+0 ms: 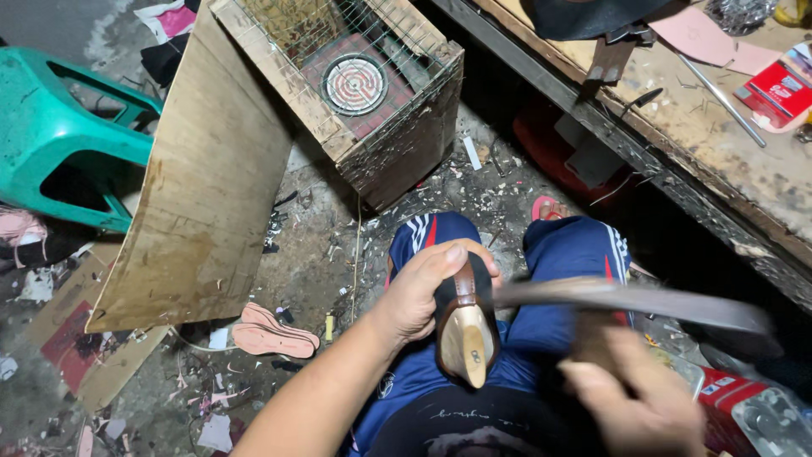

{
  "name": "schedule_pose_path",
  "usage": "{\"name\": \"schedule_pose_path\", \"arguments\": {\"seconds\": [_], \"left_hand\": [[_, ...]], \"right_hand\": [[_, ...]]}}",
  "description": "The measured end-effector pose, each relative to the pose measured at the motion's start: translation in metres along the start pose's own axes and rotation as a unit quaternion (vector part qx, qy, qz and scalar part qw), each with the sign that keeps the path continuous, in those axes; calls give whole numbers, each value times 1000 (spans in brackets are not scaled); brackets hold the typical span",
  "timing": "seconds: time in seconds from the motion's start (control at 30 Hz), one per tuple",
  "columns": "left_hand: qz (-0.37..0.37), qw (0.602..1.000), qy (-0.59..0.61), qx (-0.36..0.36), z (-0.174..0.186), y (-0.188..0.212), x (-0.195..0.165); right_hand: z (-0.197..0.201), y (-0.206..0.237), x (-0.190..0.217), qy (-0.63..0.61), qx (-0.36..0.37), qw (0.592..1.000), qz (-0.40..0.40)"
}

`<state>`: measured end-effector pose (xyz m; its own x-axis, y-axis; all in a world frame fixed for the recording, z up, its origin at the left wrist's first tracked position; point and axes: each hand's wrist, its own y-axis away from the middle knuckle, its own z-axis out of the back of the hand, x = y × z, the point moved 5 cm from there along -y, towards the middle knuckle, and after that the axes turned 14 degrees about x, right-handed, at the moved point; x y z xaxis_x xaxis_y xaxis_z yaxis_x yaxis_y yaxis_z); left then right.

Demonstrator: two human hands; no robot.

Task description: The person sits on the floor and works a black shoe upper over a wooden last, hammering the leather edge with a cobbler's hammer and using pincers to pull and trim the upper material, turning the shoe repeatedly to work all sides.

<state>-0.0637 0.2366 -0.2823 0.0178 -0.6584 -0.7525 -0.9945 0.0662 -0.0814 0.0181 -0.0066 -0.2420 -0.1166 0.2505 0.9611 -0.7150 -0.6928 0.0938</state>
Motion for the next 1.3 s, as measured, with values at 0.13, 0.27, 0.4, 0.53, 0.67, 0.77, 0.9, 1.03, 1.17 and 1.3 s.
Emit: {"name": "schedule_pose_path", "arguments": {"seconds": [0.13,0.27,0.4,0.53,0.67,0.77,0.9,1.03,1.17,1.3], "left_hand": [[12,998,54,-39,-1,-4,9],[22,997,67,-40,-7,-8,16],[15,998,57,2,-10,-13,10],[28,997,54,40,-17,-11,10],[11,998,39,51,-22,-12,13],[-84,996,29,6,-5,-16,3],[-206,945,223,-120,42,-32,-3],[-215,889,336,-225,69,-56,27],[-173,902,275,-285,81,-63,53],[-145,910,250,-298,82,-57,61]], "right_hand": [[4,-9,-13,7,59,998,-1],[16,-18,-31,157,112,979,-62],[28,-14,-18,131,92,987,26],[36,-8,-5,-49,67,990,114],[44,-24,-22,137,41,989,-29],[44,-30,-49,48,68,979,-186],[38,-21,-49,-66,105,985,-116],[39,-16,-40,-28,66,995,-66],[22,-20,-31,43,114,990,-71],[7,-19,3,-96,100,983,122]]}}
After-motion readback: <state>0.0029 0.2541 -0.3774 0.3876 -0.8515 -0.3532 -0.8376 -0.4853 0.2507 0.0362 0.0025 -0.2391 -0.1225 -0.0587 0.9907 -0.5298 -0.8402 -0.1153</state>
